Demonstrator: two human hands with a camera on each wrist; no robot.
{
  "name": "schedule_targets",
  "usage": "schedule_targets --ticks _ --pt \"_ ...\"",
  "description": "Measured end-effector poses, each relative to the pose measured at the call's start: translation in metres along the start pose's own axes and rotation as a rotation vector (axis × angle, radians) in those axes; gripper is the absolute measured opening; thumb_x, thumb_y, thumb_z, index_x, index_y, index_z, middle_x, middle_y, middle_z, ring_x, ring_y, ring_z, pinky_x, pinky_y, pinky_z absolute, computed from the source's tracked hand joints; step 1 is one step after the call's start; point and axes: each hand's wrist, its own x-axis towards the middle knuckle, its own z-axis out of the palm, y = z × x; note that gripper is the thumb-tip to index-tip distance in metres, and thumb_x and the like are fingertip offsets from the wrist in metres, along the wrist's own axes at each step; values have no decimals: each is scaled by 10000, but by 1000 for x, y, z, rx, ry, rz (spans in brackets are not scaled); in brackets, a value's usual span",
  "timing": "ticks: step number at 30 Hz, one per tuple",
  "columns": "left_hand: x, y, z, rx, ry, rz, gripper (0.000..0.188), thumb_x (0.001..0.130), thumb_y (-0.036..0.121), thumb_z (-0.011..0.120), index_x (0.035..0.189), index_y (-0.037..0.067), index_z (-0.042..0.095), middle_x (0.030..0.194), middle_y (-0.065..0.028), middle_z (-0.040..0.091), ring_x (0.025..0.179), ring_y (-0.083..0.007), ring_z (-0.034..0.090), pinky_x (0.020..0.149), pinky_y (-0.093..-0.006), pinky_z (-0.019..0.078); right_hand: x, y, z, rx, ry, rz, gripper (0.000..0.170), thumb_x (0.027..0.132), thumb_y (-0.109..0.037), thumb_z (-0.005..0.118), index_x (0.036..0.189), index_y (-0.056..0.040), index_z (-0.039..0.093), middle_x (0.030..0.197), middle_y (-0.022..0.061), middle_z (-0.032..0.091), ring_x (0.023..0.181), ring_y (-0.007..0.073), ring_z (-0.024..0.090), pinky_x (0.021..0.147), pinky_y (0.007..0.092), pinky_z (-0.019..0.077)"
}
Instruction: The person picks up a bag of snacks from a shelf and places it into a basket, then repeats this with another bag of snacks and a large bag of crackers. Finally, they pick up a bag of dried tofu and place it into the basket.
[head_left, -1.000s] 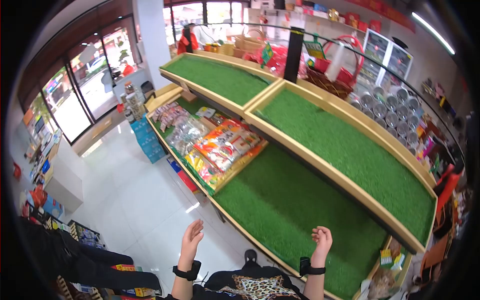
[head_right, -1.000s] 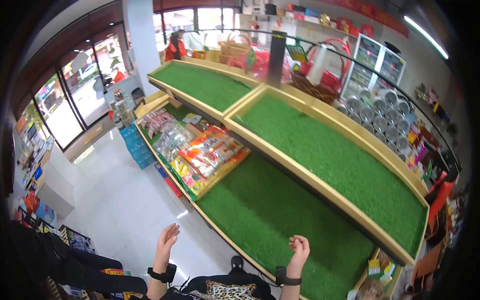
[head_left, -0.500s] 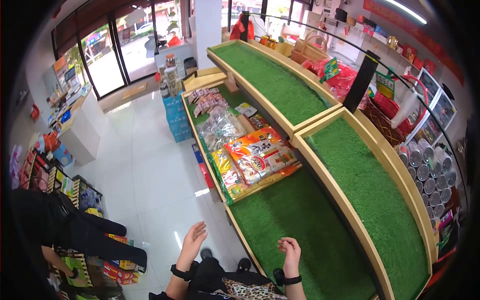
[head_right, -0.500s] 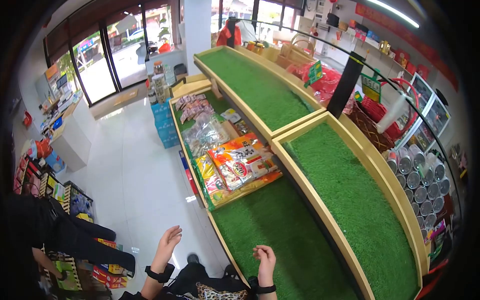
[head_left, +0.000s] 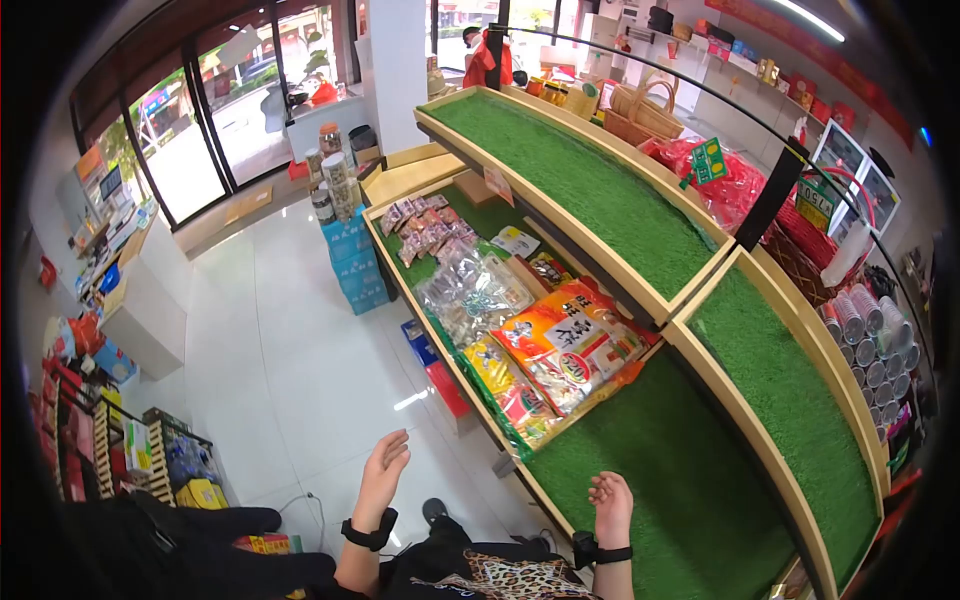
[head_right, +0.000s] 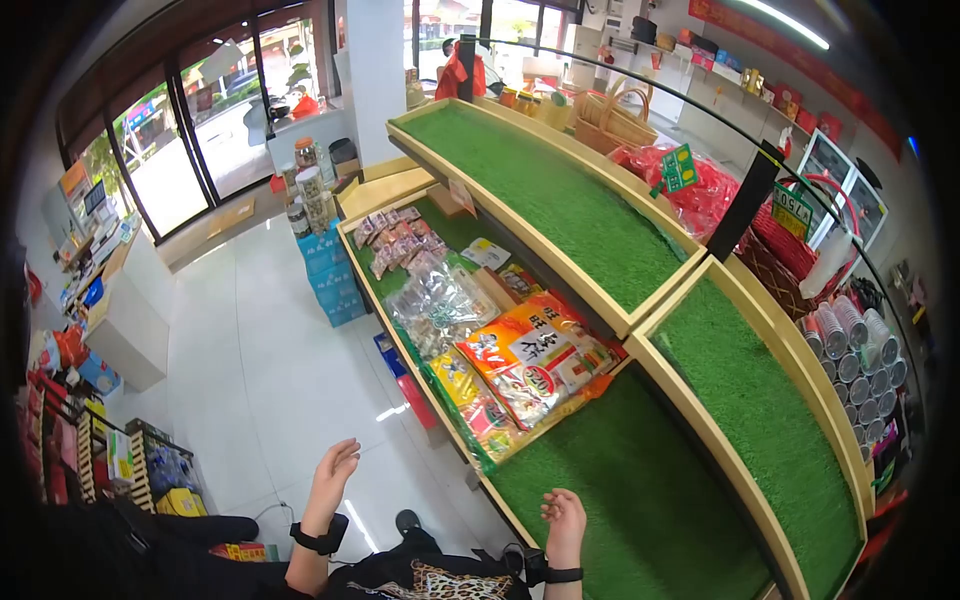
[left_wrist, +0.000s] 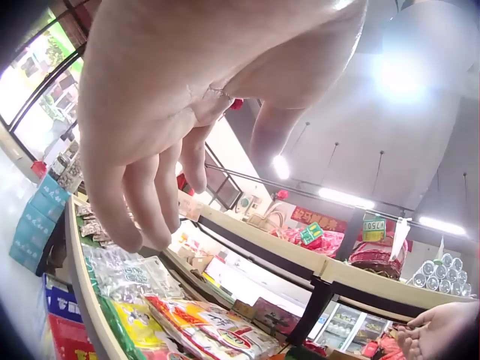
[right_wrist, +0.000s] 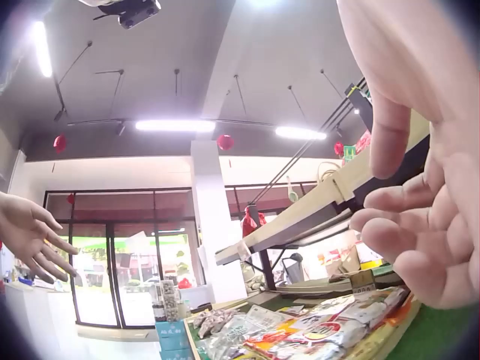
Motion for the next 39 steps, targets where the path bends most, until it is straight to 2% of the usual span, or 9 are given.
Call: schedule_targets --ticks 5,8,10,14,23,26,31,35,39 --pt "28 10 -55 1 13 3 380 866 99 504 1217 -28 433 1222 -192 492 1169 -262 456 970 -336 362 -9 22 70 -34 -31 -23 158 857 -124 495 944 -2 546 831 87 601 675 120 539 604 242 415" --pt "35 7 -70 -20 18 -30 371 865 102 504 1207 -27 442 1211 -191 499 1163 -256 458 973 -334 359 -4 30 82 -90 -6 -25 160 858 -125 481 953 -10 541 850 81 603 687 123 544 607 250 419" --pt "39 4 -72 14 37 -64 422 844 154 487 1226 -18 437 1183 -174 531 1091 -244 509 931 -325 370 -1 31 84 -108 10 -10 164 861 -129 462 960 -22 537 863 77 603 691 128 546 609 265 424" --pt "56 3 -71 -1 -19 -109 420 850 166 480 1226 -16 438 1183 -167 533 1081 -240 513 924 -325 372 6 30 91 -128 78 -19 164 855 -130 463 956 -26 540 853 70 599 691 122 542 609 262 420" --pt "132 9 -42 58 -146 -62 399 857 162 476 1222 5 452 1182 -151 538 1059 -221 524 902 -312 382 43 28 89 -30 171 -121 166 857 -147 476 950 -32 550 840 68 604 689 114 538 608 254 412" --pt "168 19 -25 65 -200 -44 403 854 155 486 1224 1 448 1180 -150 541 1054 -220 525 896 -307 384 61 23 88 17 272 -135 163 858 -151 479 952 -41 554 842 65 608 694 114 541 608 252 411" --pt "209 29 15 64 -276 2 401 858 168 506 1220 3 453 1174 -145 547 1053 -207 523 895 -300 378 79 7 89 18 271 -135 159 859 -149 480 956 -46 553 849 58 609 704 115 544 622 253 411" --pt "222 25 41 63 -363 -27 399 863 165 512 1222 1 451 1181 -141 543 1055 -194 522 897 -301 376 82 -1 89 8 272 -143 165 860 -153 483 962 -43 551 849 55 608 713 119 545 635 253 410" --pt "262 7 62 103 -510 -112 380 867 140 513 1209 -15 454 1173 -125 542 1080 -198 508 899 -301 385 83 7 81 42 369 -148 175 858 -162 489 968 -40 550 852 56 608 727 127 545 644 260 409"
